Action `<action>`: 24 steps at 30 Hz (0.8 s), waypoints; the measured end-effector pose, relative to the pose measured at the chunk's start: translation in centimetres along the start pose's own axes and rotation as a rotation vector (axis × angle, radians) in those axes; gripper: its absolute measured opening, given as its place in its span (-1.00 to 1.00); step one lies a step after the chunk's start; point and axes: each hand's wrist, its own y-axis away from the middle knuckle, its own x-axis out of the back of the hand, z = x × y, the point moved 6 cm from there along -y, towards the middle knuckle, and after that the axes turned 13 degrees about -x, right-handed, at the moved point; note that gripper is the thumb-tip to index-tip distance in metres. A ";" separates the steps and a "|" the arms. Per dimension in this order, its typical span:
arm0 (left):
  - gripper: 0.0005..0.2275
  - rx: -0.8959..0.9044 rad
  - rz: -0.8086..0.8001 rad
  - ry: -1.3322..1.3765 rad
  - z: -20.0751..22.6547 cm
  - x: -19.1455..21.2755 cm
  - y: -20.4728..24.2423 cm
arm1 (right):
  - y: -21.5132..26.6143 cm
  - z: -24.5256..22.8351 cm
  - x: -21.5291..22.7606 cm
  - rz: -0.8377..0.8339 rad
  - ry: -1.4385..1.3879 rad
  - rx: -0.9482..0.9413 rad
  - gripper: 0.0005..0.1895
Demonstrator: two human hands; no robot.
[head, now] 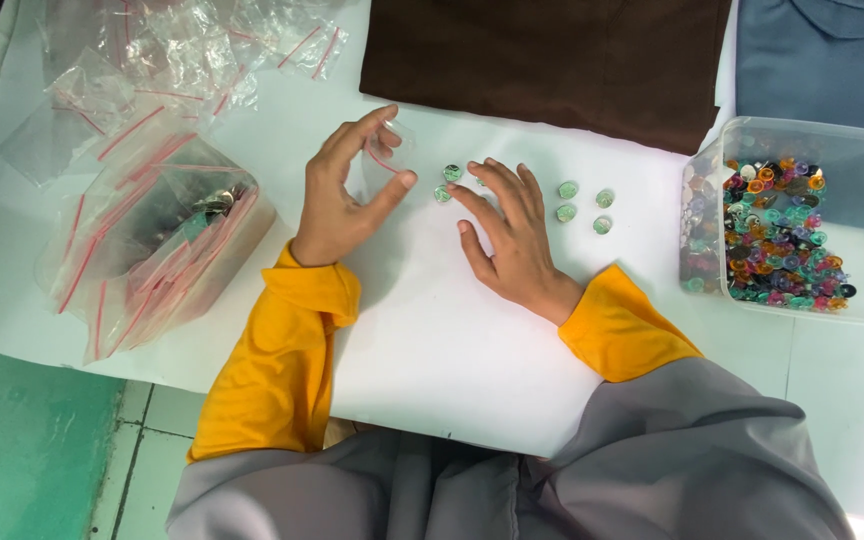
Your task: Sorting green buttons from a container of mixed colors and placing them into a small plastic bag.
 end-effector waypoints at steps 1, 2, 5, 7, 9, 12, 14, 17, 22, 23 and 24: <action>-0.52 0.000 0.002 0.000 -0.2 0.2 0.0 | -0.5 -0.3 -0.3 -0.001 0.001 0.002 -0.59; -0.53 0.175 0.018 0.269 -1.3 -0.1 0.5 | -0.9 -0.6 -1.0 -0.033 0.116 0.019 -0.60; -0.51 0.449 0.044 0.667 -3.7 -1.6 2.0 | -0.7 -0.2 -3.0 -0.124 0.305 0.002 -0.61; -0.51 0.543 0.059 0.790 -5.2 -2.6 2.9 | -0.2 0.7 -4.3 -0.179 0.378 -0.028 -0.61; -0.44 0.680 0.038 0.942 -6.3 -4.2 4.3 | 0.7 0.4 -4.9 -0.058 0.417 0.100 -0.71; -0.24 0.735 0.067 1.027 -6.5 -4.0 4.4 | 1.4 0.7 -5.1 -0.045 0.330 0.174 -0.77; -0.25 0.759 0.077 1.046 -7.6 -3.8 4.9 | 1.5 0.9 -4.8 -0.052 0.308 0.174 -0.78; -0.23 0.787 0.049 1.078 -9.0 -3.7 5.8 | 1.5 0.6 -4.1 -0.057 0.136 0.110 -0.80; -0.29 0.847 -0.015 1.112 -7.6 -4.4 5.9 | 0.2 0.5 -0.7 0.093 -0.265 -0.067 -0.77; -0.31 0.868 -0.107 1.100 -7.0 -4.9 6.0 | 0.1 0.7 0.1 0.154 -0.307 -0.070 -0.77; -0.32 0.887 -0.199 1.086 -6.4 -5.2 6.2 | 0.0 0.8 0.9 0.216 -0.348 -0.071 -0.76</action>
